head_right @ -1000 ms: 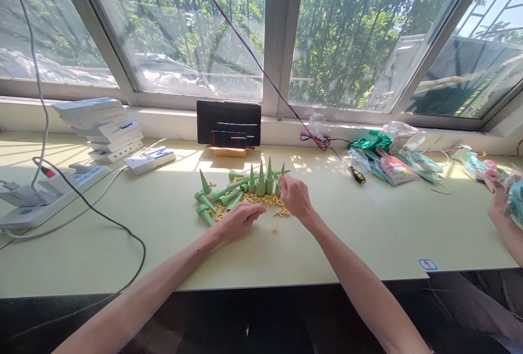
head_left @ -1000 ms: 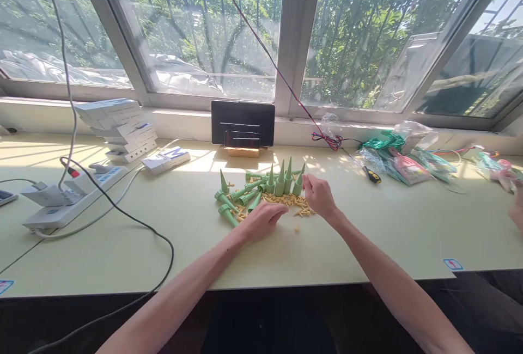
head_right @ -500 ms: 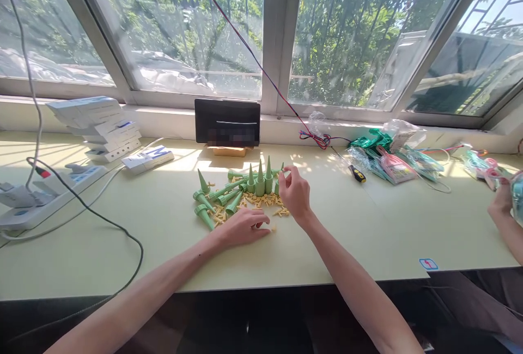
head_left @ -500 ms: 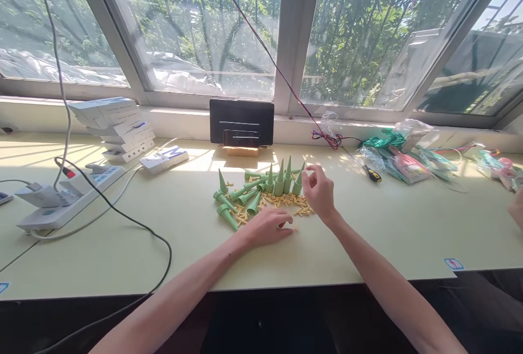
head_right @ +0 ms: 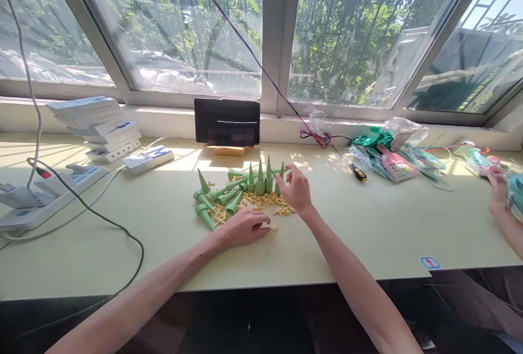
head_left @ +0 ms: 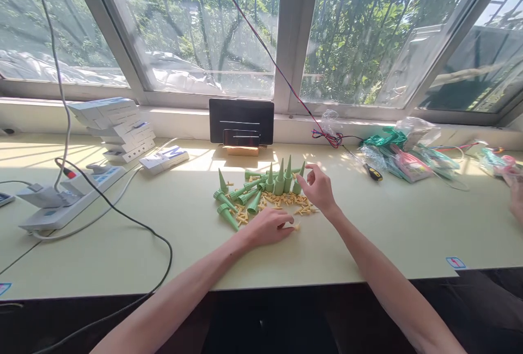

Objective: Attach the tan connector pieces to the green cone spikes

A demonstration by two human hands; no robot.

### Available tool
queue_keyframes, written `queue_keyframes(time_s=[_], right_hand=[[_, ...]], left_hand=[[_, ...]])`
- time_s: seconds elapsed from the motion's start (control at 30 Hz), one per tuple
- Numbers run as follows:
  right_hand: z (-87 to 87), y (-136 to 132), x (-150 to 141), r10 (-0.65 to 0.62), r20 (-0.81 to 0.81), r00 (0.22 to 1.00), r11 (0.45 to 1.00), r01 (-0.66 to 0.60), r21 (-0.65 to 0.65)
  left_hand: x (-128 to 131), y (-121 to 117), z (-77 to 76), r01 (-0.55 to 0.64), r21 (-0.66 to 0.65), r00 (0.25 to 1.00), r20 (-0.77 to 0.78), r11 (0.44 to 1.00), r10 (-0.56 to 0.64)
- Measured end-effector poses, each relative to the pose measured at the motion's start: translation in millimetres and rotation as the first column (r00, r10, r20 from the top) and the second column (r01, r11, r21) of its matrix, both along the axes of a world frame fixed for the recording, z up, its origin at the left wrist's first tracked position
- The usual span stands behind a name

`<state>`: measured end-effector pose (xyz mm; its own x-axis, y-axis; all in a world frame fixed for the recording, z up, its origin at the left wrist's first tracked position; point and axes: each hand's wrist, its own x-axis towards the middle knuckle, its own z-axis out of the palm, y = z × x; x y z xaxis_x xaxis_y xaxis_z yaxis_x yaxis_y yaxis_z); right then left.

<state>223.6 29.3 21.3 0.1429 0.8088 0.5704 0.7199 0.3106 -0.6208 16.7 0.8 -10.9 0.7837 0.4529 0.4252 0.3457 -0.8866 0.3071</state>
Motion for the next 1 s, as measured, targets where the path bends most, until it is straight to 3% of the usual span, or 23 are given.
queue_keyframes(time_s=[0.13,0.23,0.33,0.5,0.8,1.0], right_hand=[[11.0,10,-1,-0.003,-0.059,0.998,0.998,0.006,0.055],[15.3,24,2,0.142,-0.143,0.979,0.988,-0.149,-0.039],[12.5,36,4,0.272,-0.238,0.932,0.94,-0.311,-0.142],[4.4,46,4,0.345,-0.37,0.863,0.871,-0.441,-0.217],[17.1,47,1,0.348,-0.478,0.806,0.859,-0.478,-0.181],[29.6,50,5,0.352,-0.419,0.837,0.887,-0.442,-0.137]], left_hand=[[0,1,-0.4,-0.005,-0.01,1.0,-0.004,1.0,0.005],[0,1,0.3,-0.01,-0.018,1.0,-0.008,1.0,0.01],[0,1,1.2,-0.019,-0.026,1.0,-0.01,0.999,0.018],[0,1,1.7,-0.019,-0.024,1.0,-0.016,1.0,0.019],[1,1,2.1,0.005,-0.027,1.0,0.015,1.0,-0.004],[0,2,2.1,0.006,-0.035,1.0,0.018,0.999,-0.005]])
